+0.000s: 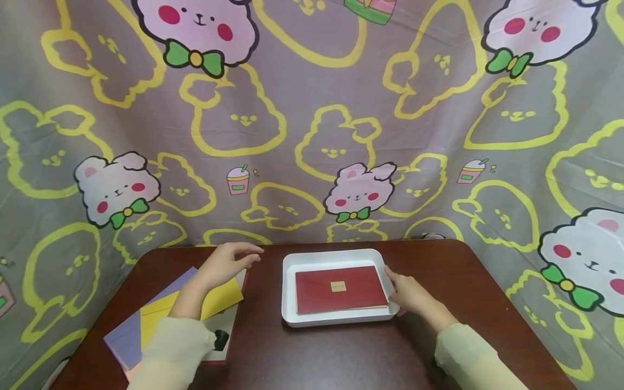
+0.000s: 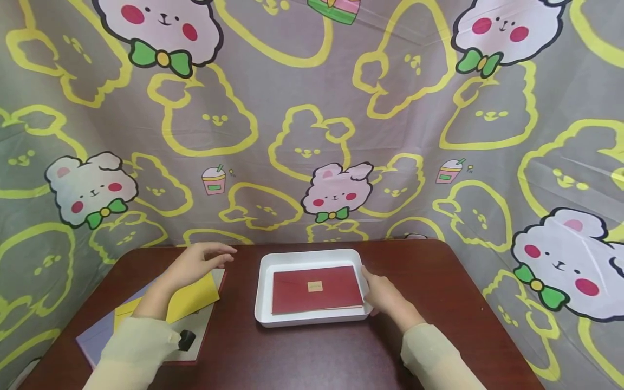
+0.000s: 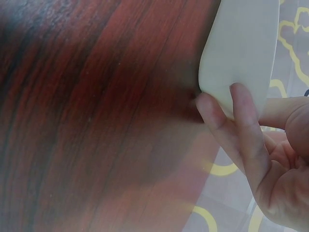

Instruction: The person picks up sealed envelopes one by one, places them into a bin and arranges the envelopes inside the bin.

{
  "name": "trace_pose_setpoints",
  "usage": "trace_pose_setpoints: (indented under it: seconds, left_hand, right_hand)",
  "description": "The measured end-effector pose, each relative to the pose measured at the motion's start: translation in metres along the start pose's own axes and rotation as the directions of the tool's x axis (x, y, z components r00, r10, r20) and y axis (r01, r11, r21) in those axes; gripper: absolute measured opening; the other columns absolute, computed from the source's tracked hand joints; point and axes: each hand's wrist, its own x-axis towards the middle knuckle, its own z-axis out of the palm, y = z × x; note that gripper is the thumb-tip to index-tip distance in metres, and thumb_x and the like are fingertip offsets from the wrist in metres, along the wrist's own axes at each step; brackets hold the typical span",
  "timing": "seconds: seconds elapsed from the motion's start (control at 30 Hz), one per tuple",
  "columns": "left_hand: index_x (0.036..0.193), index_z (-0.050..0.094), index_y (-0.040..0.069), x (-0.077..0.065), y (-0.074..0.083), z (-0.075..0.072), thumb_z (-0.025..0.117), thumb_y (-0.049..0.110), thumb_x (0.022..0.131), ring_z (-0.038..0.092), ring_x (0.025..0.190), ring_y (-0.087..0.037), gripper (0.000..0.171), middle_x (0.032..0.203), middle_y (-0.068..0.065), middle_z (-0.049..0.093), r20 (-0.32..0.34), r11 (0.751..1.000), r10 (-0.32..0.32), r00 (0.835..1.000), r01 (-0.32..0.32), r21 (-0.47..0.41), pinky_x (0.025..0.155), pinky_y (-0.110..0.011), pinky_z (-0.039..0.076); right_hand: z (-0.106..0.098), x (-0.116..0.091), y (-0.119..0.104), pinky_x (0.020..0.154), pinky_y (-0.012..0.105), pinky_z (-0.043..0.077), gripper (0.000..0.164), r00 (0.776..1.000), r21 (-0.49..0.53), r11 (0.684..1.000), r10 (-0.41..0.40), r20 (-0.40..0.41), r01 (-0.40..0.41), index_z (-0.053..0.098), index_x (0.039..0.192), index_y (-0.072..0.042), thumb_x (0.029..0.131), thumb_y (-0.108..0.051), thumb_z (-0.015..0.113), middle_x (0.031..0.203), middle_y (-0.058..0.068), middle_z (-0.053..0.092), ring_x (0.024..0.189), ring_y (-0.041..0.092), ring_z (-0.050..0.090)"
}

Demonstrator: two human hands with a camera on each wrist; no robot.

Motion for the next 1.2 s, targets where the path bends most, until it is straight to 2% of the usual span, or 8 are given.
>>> trace_pose_setpoints:
  seconds: [0.13, 0.33, 0.53, 0.7, 0.8, 0.97, 1.2]
  left_hand:
    - [0.125, 0.071, 0.003, -0.018, -0.026, -0.017, 0.062, 0.014, 0.104, 0.072, 0.097, -0.028, 0.025, 0.109, -0.012, 0.074, -0.067, 1.000, -0.029, 0.997, 0.029, -0.004, 0.087, -0.043, 0.057]
    - [0.131, 0.068, 0.001, -0.047, -0.055, -0.038, 0.060, 0.018, 0.106, 0.069, 0.102, -0.032, 0.031, 0.116, -0.017, 0.072, -0.152, 0.990, -0.132, 0.979, 0.137, 0.018, 0.084, -0.045, 0.056]
    - [0.132, 0.066, 0.000, -0.066, -0.074, -0.051, 0.061, 0.021, 0.105, 0.070, 0.102, -0.035, 0.034, 0.118, -0.019, 0.072, -0.197, 0.985, -0.156, 0.968, 0.168, 0.046, 0.088, -0.052, 0.055]
    - [0.134, 0.063, -0.002, -0.079, -0.095, -0.057, 0.061, 0.020, 0.105, 0.070, 0.099, -0.037, 0.037, 0.120, -0.024, 0.069, -0.231, 0.972, -0.194, 0.953, 0.219, 0.085, 0.083, -0.050, 0.057]
    - [0.135, 0.060, -0.006, -0.087, -0.105, -0.059, 0.060, 0.022, 0.106, 0.066, 0.104, -0.044, 0.040, 0.121, -0.028, 0.066, -0.223, 0.954, -0.249, 0.943, 0.278, 0.111, 0.084, -0.054, 0.056]
    - [0.138, 0.056, -0.008, -0.093, -0.116, -0.062, 0.056, 0.024, 0.108, 0.057, 0.114, -0.052, 0.044, 0.126, -0.033, 0.061, -0.166, 0.922, -0.342, 0.925, 0.365, 0.129, 0.088, -0.060, 0.051]
    - [0.133, 0.059, -0.011, -0.099, -0.130, -0.061, 0.057, 0.020, 0.107, 0.052, 0.117, -0.056, 0.041, 0.131, -0.037, 0.057, -0.151, 0.898, -0.386, 0.910, 0.408, 0.164, 0.091, -0.063, 0.049]
  right_hand:
    - [0.002, 0.001, 0.000, 0.048, 0.036, 0.056, 0.076, 1.000, 0.011, 1.000, -0.009, 0.001, 0.009, 0.033, 0.154, 0.008, 0.086, 0.015, 0.065, 0.120, 0.037, 0.058, 0.060, 0.024, 0.061]
    - [0.005, 0.002, 0.001, 0.047, 0.036, 0.056, 0.076, 1.000, 0.022, 1.000, -0.017, -0.005, 0.017, 0.034, 0.154, 0.009, 0.084, 0.016, 0.064, 0.118, 0.037, 0.058, 0.056, 0.023, 0.061]
    - [0.006, 0.002, 0.002, 0.047, 0.036, 0.056, 0.077, 1.000, 0.018, 1.000, -0.020, -0.006, 0.021, 0.033, 0.154, 0.009, 0.084, 0.017, 0.064, 0.119, 0.038, 0.057, 0.057, 0.024, 0.061]
    - [0.006, 0.002, 0.003, 0.047, 0.036, 0.056, 0.077, 1.000, 0.019, 1.000, -0.019, -0.010, 0.019, 0.034, 0.154, 0.008, 0.084, 0.017, 0.065, 0.118, 0.038, 0.058, 0.057, 0.024, 0.060]
    - [0.007, 0.002, 0.003, 0.048, 0.036, 0.056, 0.077, 1.000, 0.020, 1.000, -0.016, -0.005, 0.016, 0.034, 0.154, 0.008, 0.084, 0.017, 0.065, 0.119, 0.038, 0.057, 0.057, 0.024, 0.060]
    - [0.006, 0.002, 0.003, 0.047, 0.036, 0.056, 0.078, 1.000, 0.016, 1.000, -0.018, -0.013, 0.018, 0.034, 0.154, 0.008, 0.084, 0.017, 0.065, 0.115, 0.037, 0.059, 0.054, 0.023, 0.060]
    - [0.006, 0.001, 0.003, 0.047, 0.036, 0.055, 0.078, 1.000, 0.020, 1.000, -0.015, -0.010, 0.015, 0.034, 0.155, 0.008, 0.084, 0.017, 0.065, 0.115, 0.038, 0.058, 0.053, 0.022, 0.060]
